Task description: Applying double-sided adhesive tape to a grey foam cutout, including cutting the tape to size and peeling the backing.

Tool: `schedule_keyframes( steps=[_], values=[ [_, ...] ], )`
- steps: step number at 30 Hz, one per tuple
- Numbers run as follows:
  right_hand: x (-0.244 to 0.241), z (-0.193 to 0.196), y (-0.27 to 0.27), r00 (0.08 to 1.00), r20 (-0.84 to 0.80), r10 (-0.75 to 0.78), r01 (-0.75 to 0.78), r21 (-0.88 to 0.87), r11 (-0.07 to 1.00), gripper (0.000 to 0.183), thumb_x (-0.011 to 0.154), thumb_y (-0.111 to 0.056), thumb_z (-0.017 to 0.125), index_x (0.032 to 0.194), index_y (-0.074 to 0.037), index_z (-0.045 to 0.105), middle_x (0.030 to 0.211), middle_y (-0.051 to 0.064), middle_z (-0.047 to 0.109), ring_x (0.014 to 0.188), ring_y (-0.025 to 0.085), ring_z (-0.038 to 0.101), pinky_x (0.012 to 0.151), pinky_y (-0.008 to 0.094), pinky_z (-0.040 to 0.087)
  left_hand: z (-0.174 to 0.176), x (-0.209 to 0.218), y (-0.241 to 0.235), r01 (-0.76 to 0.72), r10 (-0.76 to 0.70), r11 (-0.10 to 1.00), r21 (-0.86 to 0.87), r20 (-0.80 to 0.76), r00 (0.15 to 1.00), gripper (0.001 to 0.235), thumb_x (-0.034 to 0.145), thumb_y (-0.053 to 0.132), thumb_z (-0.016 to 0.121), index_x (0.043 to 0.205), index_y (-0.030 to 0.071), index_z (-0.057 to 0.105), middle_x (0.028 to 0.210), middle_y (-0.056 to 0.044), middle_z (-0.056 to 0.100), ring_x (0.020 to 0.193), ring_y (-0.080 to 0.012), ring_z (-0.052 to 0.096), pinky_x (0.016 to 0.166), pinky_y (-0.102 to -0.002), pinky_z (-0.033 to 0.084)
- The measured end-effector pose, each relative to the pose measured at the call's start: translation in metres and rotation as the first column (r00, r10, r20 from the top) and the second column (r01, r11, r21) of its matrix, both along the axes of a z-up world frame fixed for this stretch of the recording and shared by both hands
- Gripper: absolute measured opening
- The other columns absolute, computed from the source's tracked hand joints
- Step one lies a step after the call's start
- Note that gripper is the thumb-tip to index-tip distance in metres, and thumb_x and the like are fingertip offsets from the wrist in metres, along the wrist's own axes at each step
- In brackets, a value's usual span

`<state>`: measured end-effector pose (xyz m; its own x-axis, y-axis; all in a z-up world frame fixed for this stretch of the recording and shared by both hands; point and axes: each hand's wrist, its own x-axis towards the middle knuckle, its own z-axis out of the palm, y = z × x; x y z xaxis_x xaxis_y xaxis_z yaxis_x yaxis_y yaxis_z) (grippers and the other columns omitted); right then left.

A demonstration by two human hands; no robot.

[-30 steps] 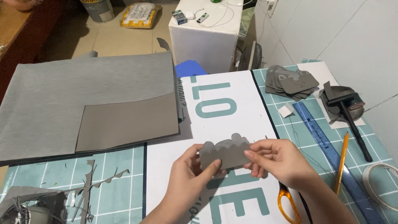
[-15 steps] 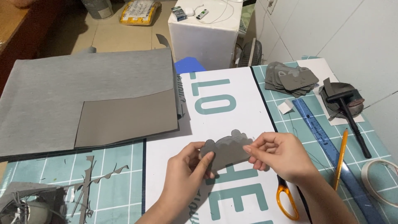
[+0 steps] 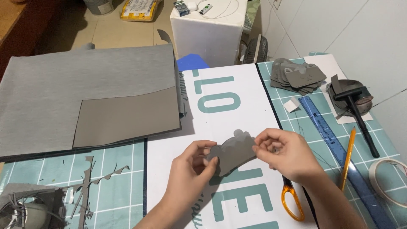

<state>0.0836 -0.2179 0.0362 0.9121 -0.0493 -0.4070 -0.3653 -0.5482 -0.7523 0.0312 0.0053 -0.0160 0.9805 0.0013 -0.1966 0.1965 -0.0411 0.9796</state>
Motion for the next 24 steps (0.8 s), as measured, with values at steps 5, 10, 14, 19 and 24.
schedule_keyframes(
  steps=[5, 10, 14, 19, 24],
  values=[
    [0.001, -0.007, -0.002, 0.993, 0.111, -0.043, 0.033, 0.091, 0.995, 0.016, 0.085, -0.01, 0.082, 0.099, -0.003, 0.082, 0.077, 0.009, 0.067, 0.064, 0.02, 0.06, 0.049, 0.032, 0.052, -0.002, 0.001, -0.001, -0.014, 0.014, 0.992, -0.123, 0.001, 1.0, 0.023, 0.09, 0.004, 0.074, 0.112, 0.008, 0.071, 0.088, -0.002, 0.062, 0.06, -0.0086, 0.06, 0.062, -0.023, 0.054],
    [-0.001, 0.004, 0.005, 0.997, 0.066, -0.044, 0.038, 0.101, 0.994, 0.022, 0.082, -0.009, 0.086, 0.104, -0.007, 0.083, 0.076, 0.008, 0.071, 0.062, 0.018, 0.059, 0.049, 0.032, 0.047, 0.011, -0.004, -0.001, -0.07, 0.068, 0.994, 0.086, 0.029, 0.997, 0.023, 0.091, 0.011, 0.07, 0.114, 0.014, 0.068, 0.091, 0.0, 0.07, 0.068, -0.0109, 0.064, 0.063, -0.024, 0.056],
    [0.002, 0.013, 0.008, 0.998, 0.043, -0.048, 0.052, -0.1, 0.994, 0.018, 0.082, -0.022, 0.086, 0.094, -0.009, 0.083, 0.078, 0.007, 0.082, 0.074, 0.014, 0.07, 0.073, 0.03, 0.058, -0.004, -0.009, -0.008, -0.147, -0.24, 0.823, 0.549, 0.569, 0.786, 0.037, 0.092, 0.012, 0.063, 0.129, 0.012, 0.06, 0.13, -0.012, 0.056, 0.12, -0.0325, 0.053, 0.097, -0.046, 0.047],
    [0.006, 0.005, -0.004, 0.99, 0.124, -0.061, 0.083, -0.185, 0.979, 0.024, 0.087, -0.029, 0.081, 0.08, -0.006, 0.083, 0.068, 0.006, 0.082, 0.063, 0.011, 0.07, 0.064, 0.024, 0.051, -0.056, -0.027, -0.035, -0.152, -0.539, 0.502, 0.851, 0.446, 0.714, 0.053, 0.098, 0.027, 0.059, 0.146, 0.005, 0.054, 0.159, -0.018, 0.043, 0.145, -0.0383, 0.04, 0.113, -0.056, 0.03],
    [0.01, 0.016, -0.011, 0.965, 0.178, -0.194, 0.227, -0.188, 0.956, 0.019, 0.093, -0.022, 0.077, 0.102, -0.005, 0.08, 0.083, 0.009, 0.077, 0.074, 0.017, 0.069, 0.07, 0.026, 0.057, -0.055, -0.041, -0.036, -0.246, -0.577, 0.448, 0.859, 0.489, 0.655, 0.019, 0.093, 0.01, 0.061, 0.094, -0.002, 0.077, 0.146, -0.024, 0.055, 0.131, -0.0427, 0.05, 0.11, -0.055, 0.041]
  ],
)
